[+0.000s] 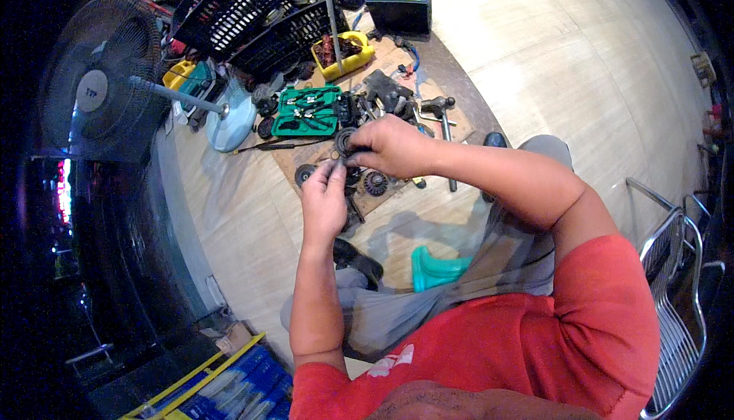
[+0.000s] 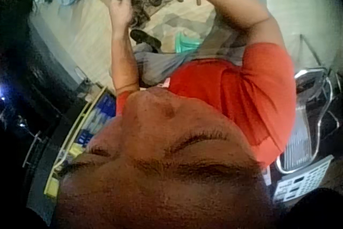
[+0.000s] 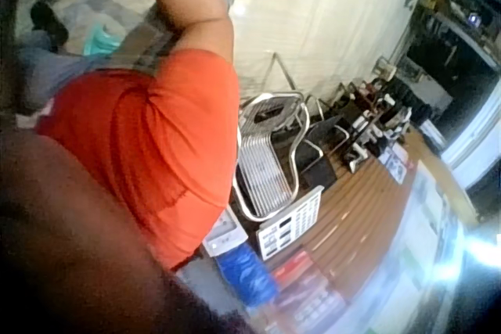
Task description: The person disassembles an alternator by hand and with a tool, removing bearings and internal gears from the metal housing.
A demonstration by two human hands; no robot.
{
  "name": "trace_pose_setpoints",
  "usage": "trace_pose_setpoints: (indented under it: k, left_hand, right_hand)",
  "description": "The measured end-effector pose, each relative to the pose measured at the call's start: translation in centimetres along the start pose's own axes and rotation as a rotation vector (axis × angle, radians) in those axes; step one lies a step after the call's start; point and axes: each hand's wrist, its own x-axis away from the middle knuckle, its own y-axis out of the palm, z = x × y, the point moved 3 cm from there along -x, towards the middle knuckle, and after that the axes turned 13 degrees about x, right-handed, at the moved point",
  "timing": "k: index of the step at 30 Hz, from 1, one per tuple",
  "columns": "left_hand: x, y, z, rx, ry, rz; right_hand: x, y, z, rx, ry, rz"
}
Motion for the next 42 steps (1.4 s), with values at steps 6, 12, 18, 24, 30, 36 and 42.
trace_pose_setpoints:
  k: [6, 12, 18, 24, 30, 36, 42]
  left_hand:
    - [0.2, -0.5, 0.6, -0.062, -0.068, -0.076]
    - [-0.1, -0.6, -0.5, -0.159, -0.068, -0.063]
    - [-0.6, -1.6, -1.1, 0.185, -0.135, 0.103]
    - [-0.9, -1.5, -0.1, 0.543, -0.181, 0.006]
    - [-0.4, -1.4, 0.0, 0.605, -0.179, -0.042]
    - [-0.3, -0.7, 0.1, 0.6, -0.225, -0.161]
    - [-0.5, -1.0, -0.2, 0.459, -0.248, -0.209]
  right_hand:
    - [0.9, 0.9, -1.0, 0.313, -0.216, 0.055]
    - [1.1, 1.1, -0.8, 0.354, -0.276, 0.033]
    - [0.7, -3.0, -4.6, 0.504, -0.392, 0.483]
    - [1.7, -2.2, -3.4, 0.235, -0.265, 0.086]
    - [1.2, -2.5, -1.9, 0.331, -0.058, 0.106]
    - [1.1, -2.9, -2.5, 0.348, -0.179, 0.141]
    - [0.7, -2.4, -2.0, 0.351, -0.286, 0.086]
